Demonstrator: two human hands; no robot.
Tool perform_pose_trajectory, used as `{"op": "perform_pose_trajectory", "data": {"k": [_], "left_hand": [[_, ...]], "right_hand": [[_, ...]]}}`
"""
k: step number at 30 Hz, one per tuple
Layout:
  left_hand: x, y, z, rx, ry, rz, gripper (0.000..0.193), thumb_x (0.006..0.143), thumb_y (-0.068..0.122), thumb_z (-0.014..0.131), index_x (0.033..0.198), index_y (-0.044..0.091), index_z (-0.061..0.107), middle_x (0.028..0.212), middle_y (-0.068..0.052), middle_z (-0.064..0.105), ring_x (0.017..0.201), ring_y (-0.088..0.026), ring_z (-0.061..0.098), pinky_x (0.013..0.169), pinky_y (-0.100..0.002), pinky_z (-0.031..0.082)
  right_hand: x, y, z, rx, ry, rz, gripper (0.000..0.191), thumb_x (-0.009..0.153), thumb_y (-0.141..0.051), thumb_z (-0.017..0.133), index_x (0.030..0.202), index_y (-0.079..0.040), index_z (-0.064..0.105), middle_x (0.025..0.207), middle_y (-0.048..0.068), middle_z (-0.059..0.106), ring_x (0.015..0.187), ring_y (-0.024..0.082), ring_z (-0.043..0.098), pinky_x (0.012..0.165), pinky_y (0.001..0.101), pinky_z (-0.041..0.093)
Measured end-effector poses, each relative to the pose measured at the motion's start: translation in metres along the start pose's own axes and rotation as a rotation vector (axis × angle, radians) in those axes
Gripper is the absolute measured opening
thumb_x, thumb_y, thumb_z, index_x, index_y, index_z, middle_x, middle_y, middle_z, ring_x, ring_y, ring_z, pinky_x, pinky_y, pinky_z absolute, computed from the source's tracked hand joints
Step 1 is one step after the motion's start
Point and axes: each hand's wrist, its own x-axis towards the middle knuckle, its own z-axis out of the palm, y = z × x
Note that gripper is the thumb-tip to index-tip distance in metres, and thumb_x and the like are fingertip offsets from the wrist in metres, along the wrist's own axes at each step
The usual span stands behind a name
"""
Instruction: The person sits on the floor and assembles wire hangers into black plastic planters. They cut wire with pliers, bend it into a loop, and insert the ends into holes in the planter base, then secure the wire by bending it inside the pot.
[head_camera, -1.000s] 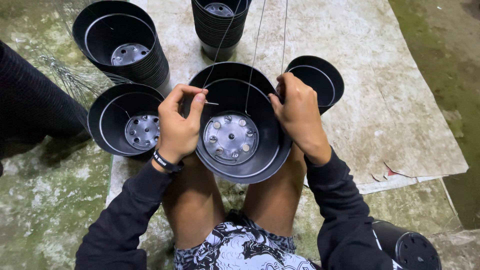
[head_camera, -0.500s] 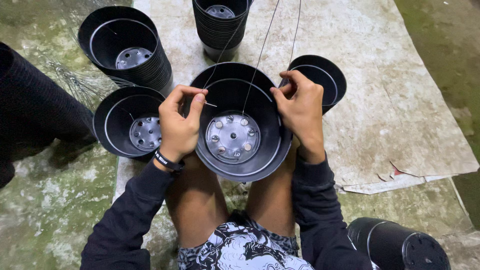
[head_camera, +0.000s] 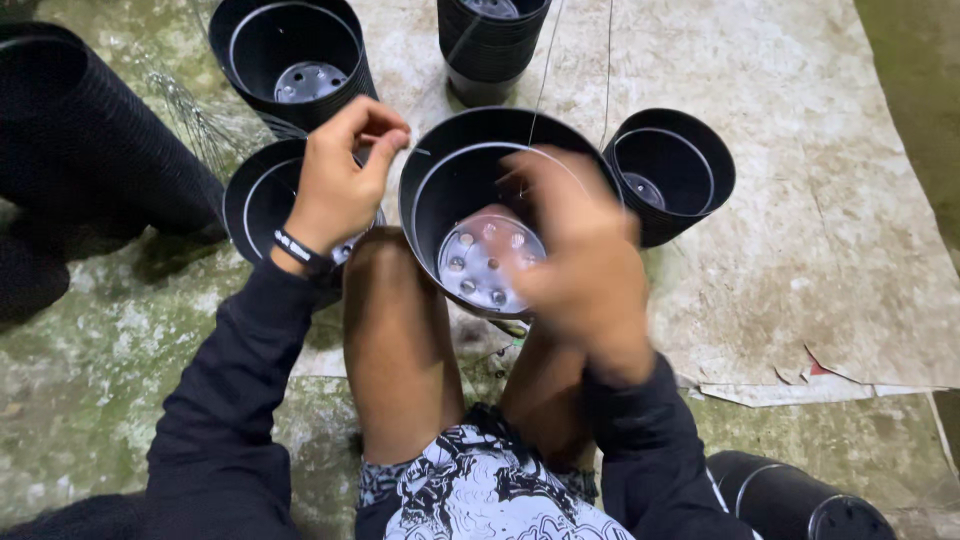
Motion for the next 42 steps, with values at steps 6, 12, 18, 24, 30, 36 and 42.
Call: {"op": "perform_pose_trajectory", "data": {"k": [6, 12, 18, 24, 30, 36, 42], "left_hand": [[0.007, -0.012, -0.004, -0.058, -0.004, -0.08, 0.005, 0.107, 0.002, 0.06, 0.108, -0.003, 0.058, 0.096, -0.008, 0.069, 0.091, -0.014, 0.071, 0.08, -0.027, 0.056], [0.003, -0.016, -0.001, -0.124, -0.033, -0.145, 0.006, 0.105, 0.002, 0.061, 0.107, -0.003, 0.057, 0.098, -0.007, 0.068, 0.092, -0.012, 0.071, 0.076, -0.027, 0.061], [0.005, -0.018, 0.004, -0.123, 0.007, -0.089, 0.006, 0.106, 0.001, 0.061, 0.106, -0.003, 0.056, 0.098, -0.008, 0.068, 0.095, -0.014, 0.074, 0.08, -0.027, 0.059], [0.003, -0.021, 0.037, -0.228, 0.024, -0.107, 0.004, 0.104, -0.001, 0.061, 0.106, -0.002, 0.058, 0.094, -0.008, 0.069, 0.091, -0.014, 0.073, 0.081, -0.027, 0.058], [-0.01, -0.01, 0.08, -0.346, -0.061, -0.178, 0.006, 0.103, 0.0, 0.06, 0.108, -0.002, 0.058, 0.094, -0.007, 0.072, 0.092, -0.014, 0.075, 0.083, -0.027, 0.06], [-0.012, -0.002, 0.098, -0.314, -0.084, -0.156, 0.005, 0.102, -0.001, 0.061, 0.106, -0.003, 0.059, 0.094, -0.009, 0.073, 0.093, -0.015, 0.076, 0.083, -0.027, 0.06], [-0.013, -0.003, 0.098, -0.293, -0.079, -0.156, 0.005, 0.102, -0.001, 0.061, 0.107, -0.003, 0.059, 0.093, -0.009, 0.073, 0.092, -0.015, 0.075, 0.083, -0.027, 0.06]], "right_hand": [[0.017, -0.04, 0.094, -0.34, -0.381, 0.019, 0.056, 0.083, -0.033, 0.074, 0.113, 0.014, 0.062, 0.071, 0.014, 0.068, 0.057, 0.026, 0.069, 0.047, 0.0366, 0.052], [0.007, -0.023, 0.095, -0.446, -0.412, -0.165, 0.022, 0.084, -0.01, 0.064, 0.098, 0.007, 0.062, 0.064, 0.011, 0.068, 0.052, 0.023, 0.069, 0.043, 0.0348, 0.052], [0.008, 0.022, 0.046, -0.279, -0.417, -0.147, 0.012, 0.088, -0.009, 0.066, 0.096, -0.003, 0.059, 0.069, 0.012, 0.067, 0.06, 0.03, 0.07, 0.047, 0.0419, 0.051], [-0.005, 0.082, 0.007, 0.103, -0.352, 0.084, 0.027, 0.089, -0.01, 0.074, 0.11, -0.001, 0.058, 0.083, 0.018, 0.065, 0.069, 0.032, 0.068, 0.062, 0.0406, 0.054], [-0.044, 0.105, -0.01, 0.208, -0.379, 0.392, 0.028, 0.089, -0.013, 0.075, 0.111, -0.002, 0.062, 0.072, 0.014, 0.062, 0.055, 0.023, 0.055, 0.053, 0.0351, 0.044], [-0.055, 0.106, -0.018, 0.2, -0.371, 0.382, 0.028, 0.09, -0.015, 0.074, 0.111, -0.002, 0.062, 0.071, 0.01, 0.064, 0.051, 0.014, 0.059, 0.05, 0.0296, 0.046], [-0.058, 0.105, -0.023, 0.179, -0.315, 0.375, 0.029, 0.089, -0.015, 0.075, 0.112, -0.001, 0.063, 0.071, 0.01, 0.064, 0.05, 0.015, 0.056, 0.049, 0.0301, 0.045]]}}
